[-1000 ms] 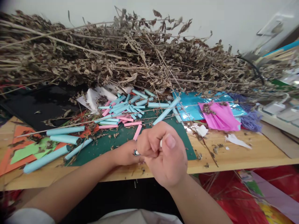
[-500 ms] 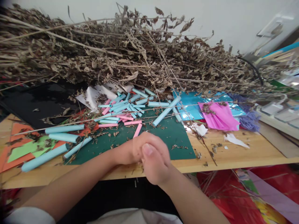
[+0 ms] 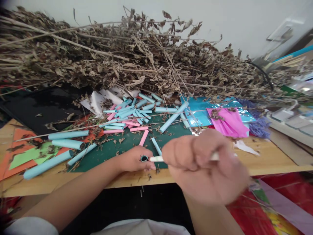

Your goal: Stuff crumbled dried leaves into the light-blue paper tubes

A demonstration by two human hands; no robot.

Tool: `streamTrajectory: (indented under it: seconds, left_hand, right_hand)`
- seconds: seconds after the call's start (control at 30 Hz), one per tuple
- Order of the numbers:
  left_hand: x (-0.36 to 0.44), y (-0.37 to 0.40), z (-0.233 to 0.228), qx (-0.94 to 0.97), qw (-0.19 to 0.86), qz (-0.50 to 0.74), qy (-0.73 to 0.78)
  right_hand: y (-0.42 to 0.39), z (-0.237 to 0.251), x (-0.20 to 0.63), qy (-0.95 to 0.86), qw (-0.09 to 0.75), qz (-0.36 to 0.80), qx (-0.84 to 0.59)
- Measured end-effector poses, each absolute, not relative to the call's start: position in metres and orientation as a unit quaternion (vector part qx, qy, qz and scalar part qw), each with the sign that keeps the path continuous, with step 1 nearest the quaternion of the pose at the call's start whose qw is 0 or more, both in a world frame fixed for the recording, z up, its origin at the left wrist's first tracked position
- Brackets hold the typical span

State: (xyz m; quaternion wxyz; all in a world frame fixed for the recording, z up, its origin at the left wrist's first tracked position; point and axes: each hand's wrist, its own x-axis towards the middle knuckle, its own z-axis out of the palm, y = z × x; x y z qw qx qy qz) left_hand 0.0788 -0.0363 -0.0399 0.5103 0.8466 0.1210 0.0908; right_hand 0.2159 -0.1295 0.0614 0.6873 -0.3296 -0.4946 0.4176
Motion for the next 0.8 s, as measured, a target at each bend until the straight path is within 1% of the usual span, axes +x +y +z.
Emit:
streamTrajectory:
  seconds: [0.1, 0.2, 0.33, 0.53, 0.63, 0.8]
  left_hand:
    - [0.079, -0.036, -0.043, 0.850, 0.506, 0.094, 0.111]
    - [0.079, -0.036, -0.046, 0.856, 0.492, 0.096, 0.127]
    - [0.080, -0.037, -0.046, 0.854, 0.496, 0.090, 0.131]
    - [0.080, -0.035, -0.042, 0.851, 0.508, 0.076, 0.114]
    - [0.080, -0.036, -0.043, 0.857, 0.495, 0.090, 0.107]
    - [0.080, -0.037, -0.045, 0.847, 0.505, 0.104, 0.129]
  right_hand:
    - [-0.111, 0.052, 0.189, -0.471, 0.700, 0.478, -0.243]
    - [-0.101, 0.042, 0.177, -0.477, 0.685, 0.506, -0.217]
    - [-0.098, 0.039, 0.183, -0.482, 0.671, 0.518, -0.221]
    - [-0.100, 0.047, 0.193, -0.476, 0.680, 0.512, -0.223]
    - [-0.098, 0.035, 0.185, -0.479, 0.680, 0.506, -0.227]
    - [-0.096, 0.010, 0.169, -0.534, 0.634, 0.490, -0.269]
